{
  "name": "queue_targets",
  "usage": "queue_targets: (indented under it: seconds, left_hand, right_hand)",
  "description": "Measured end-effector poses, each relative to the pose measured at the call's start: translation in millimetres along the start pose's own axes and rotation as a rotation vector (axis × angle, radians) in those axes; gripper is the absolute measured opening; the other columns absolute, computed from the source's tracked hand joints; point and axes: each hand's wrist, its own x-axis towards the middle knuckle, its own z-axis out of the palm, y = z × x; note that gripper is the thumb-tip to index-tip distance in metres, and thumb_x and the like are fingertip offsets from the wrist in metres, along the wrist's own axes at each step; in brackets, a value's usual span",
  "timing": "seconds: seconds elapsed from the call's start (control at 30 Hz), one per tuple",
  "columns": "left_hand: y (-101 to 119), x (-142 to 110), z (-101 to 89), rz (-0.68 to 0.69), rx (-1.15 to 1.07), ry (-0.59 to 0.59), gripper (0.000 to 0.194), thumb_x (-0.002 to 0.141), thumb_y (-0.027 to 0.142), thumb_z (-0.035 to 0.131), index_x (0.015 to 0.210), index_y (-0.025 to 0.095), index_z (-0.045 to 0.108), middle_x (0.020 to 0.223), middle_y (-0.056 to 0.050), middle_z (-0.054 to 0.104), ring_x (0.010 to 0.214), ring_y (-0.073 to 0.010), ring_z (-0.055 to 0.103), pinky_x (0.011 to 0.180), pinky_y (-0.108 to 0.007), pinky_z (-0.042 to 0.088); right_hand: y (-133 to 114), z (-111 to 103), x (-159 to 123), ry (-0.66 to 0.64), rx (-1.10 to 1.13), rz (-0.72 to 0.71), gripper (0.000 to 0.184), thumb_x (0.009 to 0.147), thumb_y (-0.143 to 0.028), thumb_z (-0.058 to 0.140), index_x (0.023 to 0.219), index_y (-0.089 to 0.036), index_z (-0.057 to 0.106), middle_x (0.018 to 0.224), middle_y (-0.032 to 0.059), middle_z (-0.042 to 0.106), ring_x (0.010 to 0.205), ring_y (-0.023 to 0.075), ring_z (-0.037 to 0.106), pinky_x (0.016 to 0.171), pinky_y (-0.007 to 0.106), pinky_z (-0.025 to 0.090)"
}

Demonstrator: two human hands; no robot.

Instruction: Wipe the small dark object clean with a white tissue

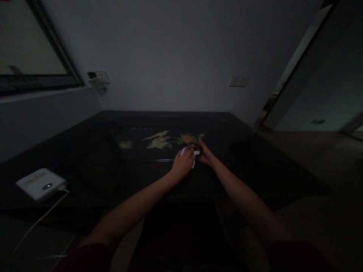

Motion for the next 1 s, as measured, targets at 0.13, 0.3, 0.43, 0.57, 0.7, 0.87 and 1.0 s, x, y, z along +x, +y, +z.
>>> queue_targets:
  seconds: [0.13,0.3,0.43,0.57,0.7,0.87,1.0]
  left_hand:
    - [-0.5,-0.9,-1.1,-0.001,-0.012,-0.03,0.033,0.092,0.015,0.035,0.12,0.013,0.053,0.121,-0.013,0.058,0.121,-0.0244,0.047,0.096,-0.038,0.042]
    - [-0.4,-1.4,-2.3,-0.005,-0.133,-0.098,0.038,0.09,0.015,0.037,0.127,0.014,0.048,0.122,-0.012,0.058,0.116,-0.0242,0.051,0.089,-0.036,0.048]
    - [-3.6,-0.6,2.1,-0.031,-0.338,-0.124,0.043,0.084,0.01,0.042,0.127,0.017,0.047,0.127,-0.01,0.056,0.117,-0.0206,0.051,0.096,-0.033,0.044]
    - [-8.3,3.9,8.1,-0.208,-0.566,-0.139,0.036,0.084,0.01,0.041,0.116,0.017,0.055,0.12,-0.011,0.061,0.11,-0.0209,0.057,0.093,-0.033,0.045]
    - [-11.3,8.9,10.6,-0.328,-0.7,-0.122,0.032,0.086,0.012,0.039,0.111,0.017,0.059,0.113,-0.011,0.065,0.104,-0.022,0.061,0.091,-0.034,0.046]
    - [-9.4,7.5,11.3,-0.31,-0.705,-0.128,0.029,0.086,0.014,0.04,0.107,0.015,0.059,0.108,-0.012,0.066,0.098,-0.0229,0.062,0.088,-0.035,0.047]
    - [-6.1,5.6,12.0,-0.224,-0.717,-0.114,0.026,0.085,0.013,0.04,0.103,0.016,0.059,0.107,-0.012,0.065,0.096,-0.0219,0.061,0.087,-0.034,0.046]
  right_hand:
    - [1.4,-3.6,3.1,-0.012,0.016,-0.002,0.048,0.091,-0.055,0.038,0.086,-0.018,0.067,0.074,0.002,0.072,0.064,0.0137,0.063,0.063,0.023,0.048]
    - [2.9,-2.7,4.1,-0.011,-0.04,-0.03,0.045,0.093,-0.054,0.036,0.092,-0.02,0.066,0.079,0.0034,0.073,0.075,0.0173,0.066,0.074,0.029,0.049]
    - [3.3,-1.1,3.7,-0.029,-0.087,-0.056,0.048,0.093,-0.055,0.033,0.096,-0.019,0.065,0.083,0.0055,0.073,0.084,0.0199,0.067,0.083,0.034,0.048]
    - [2.8,-2.7,3.5,-0.015,-0.128,-0.051,0.048,0.091,-0.057,0.037,0.095,-0.019,0.065,0.084,0.0062,0.073,0.084,0.0201,0.067,0.081,0.034,0.05]
    - [2.7,-6.0,4.4,0.0,-0.155,-0.053,0.048,0.089,-0.059,0.04,0.092,-0.019,0.065,0.082,0.0057,0.073,0.076,0.018,0.067,0.071,0.029,0.052]
    - [3.2,-5.6,4.8,0.025,-0.139,-0.049,0.047,0.089,-0.059,0.04,0.089,-0.019,0.066,0.078,0.0043,0.072,0.072,0.0167,0.067,0.071,0.029,0.052]
    - [3.6,-1.2,3.4,0.009,-0.113,-0.067,0.046,0.09,-0.057,0.041,0.088,-0.019,0.067,0.079,0.0046,0.073,0.076,0.0178,0.067,0.08,0.032,0.051]
